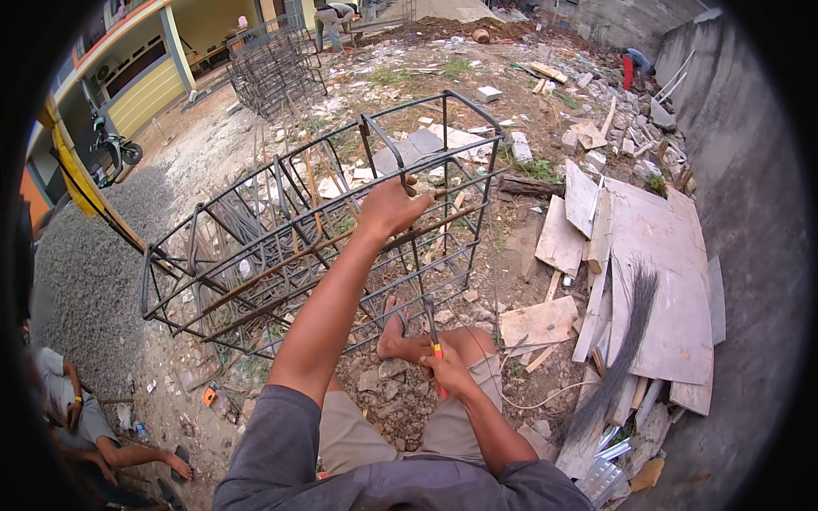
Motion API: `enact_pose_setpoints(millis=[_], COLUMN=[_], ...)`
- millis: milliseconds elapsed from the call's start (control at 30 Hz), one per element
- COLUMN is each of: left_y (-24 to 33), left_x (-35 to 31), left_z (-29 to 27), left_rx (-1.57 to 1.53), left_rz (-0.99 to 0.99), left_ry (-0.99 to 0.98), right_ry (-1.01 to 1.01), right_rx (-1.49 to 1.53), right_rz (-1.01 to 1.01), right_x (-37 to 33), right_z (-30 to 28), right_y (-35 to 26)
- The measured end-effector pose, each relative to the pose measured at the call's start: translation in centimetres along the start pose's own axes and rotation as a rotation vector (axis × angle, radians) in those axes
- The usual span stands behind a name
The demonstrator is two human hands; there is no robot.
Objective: The person assembles a rectangular metal frame by hand, using pliers to bend and secure wire ties at the joints. The person repeatedly adjusts the frame's position and tightens connections to stabilize the structure.
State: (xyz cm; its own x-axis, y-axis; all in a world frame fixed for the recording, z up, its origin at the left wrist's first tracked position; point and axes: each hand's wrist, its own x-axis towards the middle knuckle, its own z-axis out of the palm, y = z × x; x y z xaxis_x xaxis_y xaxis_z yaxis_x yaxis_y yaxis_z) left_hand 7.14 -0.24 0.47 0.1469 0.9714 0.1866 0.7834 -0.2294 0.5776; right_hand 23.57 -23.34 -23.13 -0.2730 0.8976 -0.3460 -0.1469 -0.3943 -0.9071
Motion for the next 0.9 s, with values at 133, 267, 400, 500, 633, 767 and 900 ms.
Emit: enact_pose_setpoints(millis=[133, 267, 400, 500, 633, 767, 900], left_y=[0.8, -2.0, -8.5, -11.9, -13.9, -13.8, -13.7], left_x=[-1.7, -9.4, -21.2, -26.9, -30.1, -29.9, -29.0], left_z=[-1.0, 0.1, 3.7, 6.3, 7.7, 8.1, 7.7], left_rx=[0.298, 0.096, -1.186, -1.624, -1.829, -1.886, -1.399], left_rz=[-0.059, 0.395, -0.056, -0.244, -0.168, -0.144, -0.273], left_ry=[0.045, 0.601, 0.085, -0.255, -0.191, 0.077, 0.031], right_ry=[-0.017, -0.131, -0.437, -0.707, -0.766, -0.843, -0.887], right_rx=[-0.016, 0.192, 0.325, 0.526, 0.532, 0.514, 0.521], right_rz=[0.008, -0.051, 0.049, 0.209, 0.276, 0.285, 0.312], right_x=[-0.8, -1.7, -3.7, -4.0, -4.1, -4.4, -4.5], right_z=[2.6, 4.9, 6.5, 7.7, 10.1, 11.0, 10.4], right_y=[-4.1, -5.9, -6.3, -5.2, -3.9, -3.8, -4.2])
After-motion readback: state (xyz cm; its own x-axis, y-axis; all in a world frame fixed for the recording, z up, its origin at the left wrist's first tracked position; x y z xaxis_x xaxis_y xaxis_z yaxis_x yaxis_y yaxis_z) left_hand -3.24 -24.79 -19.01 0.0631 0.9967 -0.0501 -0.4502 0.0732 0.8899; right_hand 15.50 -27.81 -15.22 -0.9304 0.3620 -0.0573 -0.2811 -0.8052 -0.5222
